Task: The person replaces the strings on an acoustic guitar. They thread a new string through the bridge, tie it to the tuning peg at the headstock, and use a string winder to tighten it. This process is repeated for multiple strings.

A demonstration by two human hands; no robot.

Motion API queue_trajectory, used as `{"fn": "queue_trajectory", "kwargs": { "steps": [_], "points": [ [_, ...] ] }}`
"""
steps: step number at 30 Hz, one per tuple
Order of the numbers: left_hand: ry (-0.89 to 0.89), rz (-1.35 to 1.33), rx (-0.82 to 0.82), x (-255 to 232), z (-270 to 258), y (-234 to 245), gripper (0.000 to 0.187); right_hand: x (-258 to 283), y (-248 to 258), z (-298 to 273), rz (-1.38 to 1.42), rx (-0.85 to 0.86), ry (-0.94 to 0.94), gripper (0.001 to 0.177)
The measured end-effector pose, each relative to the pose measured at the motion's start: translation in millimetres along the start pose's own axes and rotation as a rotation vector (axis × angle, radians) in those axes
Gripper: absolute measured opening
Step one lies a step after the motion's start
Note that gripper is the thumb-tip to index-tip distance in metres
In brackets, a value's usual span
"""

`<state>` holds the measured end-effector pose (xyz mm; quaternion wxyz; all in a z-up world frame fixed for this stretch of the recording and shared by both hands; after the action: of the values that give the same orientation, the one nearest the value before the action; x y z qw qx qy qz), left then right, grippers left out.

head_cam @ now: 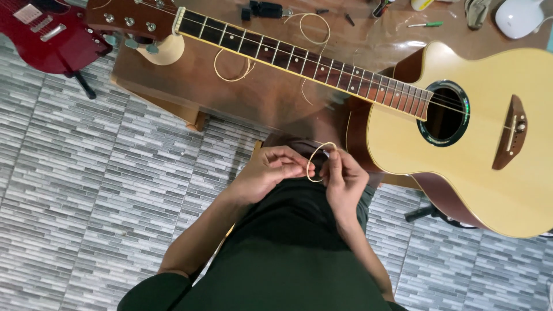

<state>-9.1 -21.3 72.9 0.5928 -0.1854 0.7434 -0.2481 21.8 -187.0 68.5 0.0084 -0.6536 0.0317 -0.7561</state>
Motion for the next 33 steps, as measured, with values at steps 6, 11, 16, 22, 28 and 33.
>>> {"fn": "queue_trajectory", "kwargs": {
  "steps": [6,11,16,22,28,33],
  "points": [
    [-0.118,0.173,-0.01,-6.4,-2.8,-25.1,0.023,35.9,-0.9,-0.2,-0.156,-0.161,0.252,0.017],
    [-0.166,0.175,0.002,-1.9,2.5,-36.0,0.024,42.4,-1.1,6.4,-0.113,-0.19,0.239,0.02],
    [-0.29,0.197,-0.05,9.2,11.1,-32.6,0.02,40.2,-3.8,7.1,-0.122,-0.224,0.26,0.021],
    [-0.204,0.169,-0.185,15.9,10.7,-32.3,0.019,33.0,-0.8,4.3,-0.152,-0.259,0.394,0.022],
    [-0.184,0.005,-0.241,30.5,15.9,-22.2,0.023,29.4,-2.3,-2.2,-0.302,-0.262,0.473,0.021],
    [-0.134,0.033,-0.163,30.2,13.5,-27.4,0.021,25.9,-2.1,10.6,-0.022,-0.205,0.296,0.02]
  ]
}}
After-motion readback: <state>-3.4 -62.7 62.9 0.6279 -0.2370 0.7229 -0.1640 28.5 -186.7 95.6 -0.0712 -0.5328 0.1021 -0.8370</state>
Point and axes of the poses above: each hand's wrist, its own z-axis towards the middle knuckle, its own y-axis out of the back of the hand, x = y × z, the point moved 3 cm from there along z, towards the middle knuckle, and after that the axes turned 7 degrees about z, right-handed, at the moved point
